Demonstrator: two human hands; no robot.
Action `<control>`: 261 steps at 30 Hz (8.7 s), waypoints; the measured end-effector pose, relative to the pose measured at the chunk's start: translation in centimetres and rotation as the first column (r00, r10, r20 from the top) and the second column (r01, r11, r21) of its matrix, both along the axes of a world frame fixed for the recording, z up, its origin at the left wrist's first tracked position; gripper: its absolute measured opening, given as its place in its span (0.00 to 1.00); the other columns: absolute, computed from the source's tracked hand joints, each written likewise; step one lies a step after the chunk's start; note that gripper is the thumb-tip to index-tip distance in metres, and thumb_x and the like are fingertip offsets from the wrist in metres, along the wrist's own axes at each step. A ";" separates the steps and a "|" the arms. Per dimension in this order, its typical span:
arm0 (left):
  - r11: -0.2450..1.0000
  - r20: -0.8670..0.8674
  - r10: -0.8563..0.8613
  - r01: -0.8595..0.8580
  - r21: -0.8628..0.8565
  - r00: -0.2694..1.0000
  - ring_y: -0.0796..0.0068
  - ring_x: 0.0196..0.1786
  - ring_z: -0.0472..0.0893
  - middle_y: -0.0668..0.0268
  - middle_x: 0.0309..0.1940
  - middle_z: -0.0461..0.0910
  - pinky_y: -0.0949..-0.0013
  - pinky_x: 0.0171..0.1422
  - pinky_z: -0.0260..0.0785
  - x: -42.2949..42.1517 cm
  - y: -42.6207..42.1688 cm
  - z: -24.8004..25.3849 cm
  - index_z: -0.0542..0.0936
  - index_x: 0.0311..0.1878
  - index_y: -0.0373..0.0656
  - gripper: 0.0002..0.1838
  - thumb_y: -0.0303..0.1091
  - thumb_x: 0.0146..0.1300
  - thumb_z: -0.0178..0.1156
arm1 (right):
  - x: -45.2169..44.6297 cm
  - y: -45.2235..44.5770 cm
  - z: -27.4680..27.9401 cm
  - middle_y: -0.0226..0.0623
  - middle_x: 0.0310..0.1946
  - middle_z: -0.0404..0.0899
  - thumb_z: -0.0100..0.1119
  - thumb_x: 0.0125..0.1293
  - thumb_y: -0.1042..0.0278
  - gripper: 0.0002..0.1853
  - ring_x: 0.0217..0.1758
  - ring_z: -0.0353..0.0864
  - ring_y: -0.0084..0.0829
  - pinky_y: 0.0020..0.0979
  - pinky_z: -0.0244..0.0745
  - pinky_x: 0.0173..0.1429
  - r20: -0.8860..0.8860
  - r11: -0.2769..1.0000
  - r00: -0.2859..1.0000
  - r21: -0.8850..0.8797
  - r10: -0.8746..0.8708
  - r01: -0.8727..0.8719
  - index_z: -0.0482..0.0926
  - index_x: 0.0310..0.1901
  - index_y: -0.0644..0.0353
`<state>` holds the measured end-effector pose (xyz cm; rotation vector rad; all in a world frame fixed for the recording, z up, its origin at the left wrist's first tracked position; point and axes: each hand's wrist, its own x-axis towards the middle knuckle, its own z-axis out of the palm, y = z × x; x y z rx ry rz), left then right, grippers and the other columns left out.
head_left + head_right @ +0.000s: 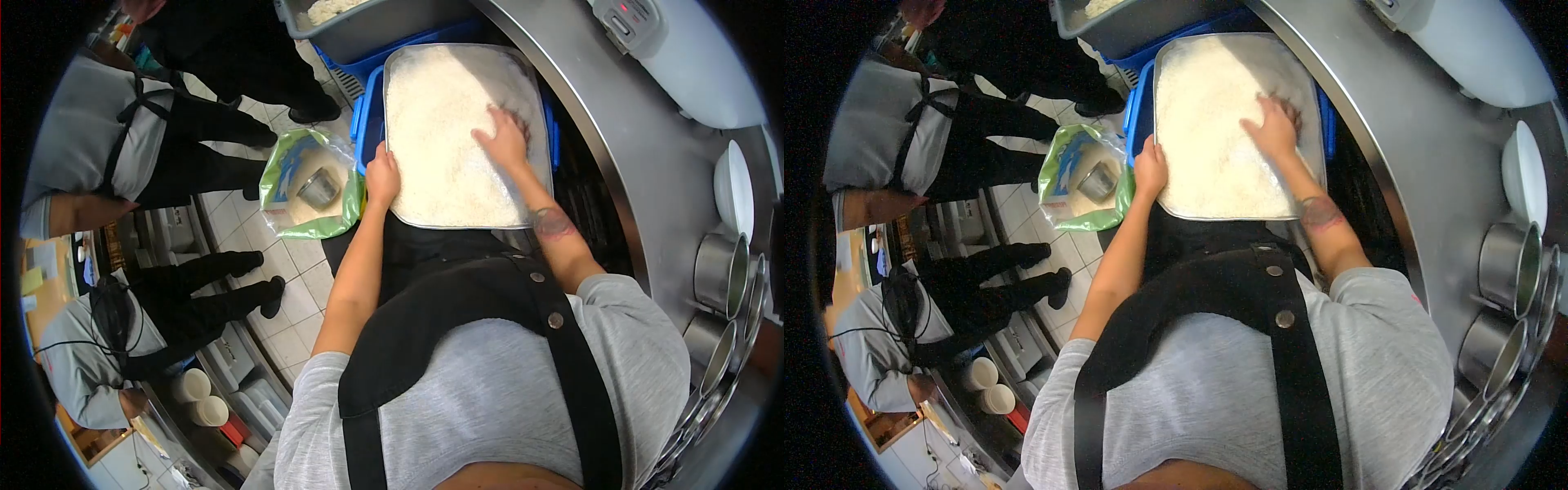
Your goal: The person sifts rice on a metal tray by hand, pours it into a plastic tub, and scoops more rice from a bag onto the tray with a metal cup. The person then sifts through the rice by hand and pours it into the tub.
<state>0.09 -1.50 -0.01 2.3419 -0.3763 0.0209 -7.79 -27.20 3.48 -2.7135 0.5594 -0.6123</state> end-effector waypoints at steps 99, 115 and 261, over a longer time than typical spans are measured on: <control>1.000 0.021 -0.006 0.007 -0.020 1.000 0.37 0.36 0.79 0.40 0.32 0.80 0.42 0.42 0.69 -0.1 0.0 -0.1 0.73 0.56 0.36 0.16 0.32 0.69 0.48 | -4.0 5.2 -1.1 0.37 0.53 0.77 0.60 0.58 0.69 0.17 0.61 0.70 0.40 0.45 0.63 0.63 -0.018 0.811 0.816 0.123 0.578 -0.572 0.80 0.50 0.54; 1.000 0.031 -0.012 0.012 -0.017 0.999 0.38 0.37 0.80 0.41 0.32 0.80 0.42 0.43 0.69 0.0 0.2 -0.3 0.73 0.56 0.38 0.16 0.33 0.69 0.48 | -3.1 1.5 7.7 0.38 0.49 0.83 0.55 0.57 0.87 0.19 0.56 0.79 0.29 0.29 0.74 0.59 0.165 0.528 0.950 0.799 0.266 -0.287 0.81 0.51 0.63; 0.993 -0.011 -0.034 0.033 -0.112 0.999 0.38 0.41 0.79 0.41 0.35 0.80 0.44 0.45 0.69 0.3 1.0 -0.4 0.75 0.49 0.36 0.14 0.36 0.70 0.47 | -2.3 11.0 2.4 0.29 0.47 0.81 0.65 0.57 0.65 0.09 0.64 0.72 0.40 0.54 0.60 0.68 -0.060 0.705 0.720 0.278 0.691 -0.653 0.80 0.39 0.51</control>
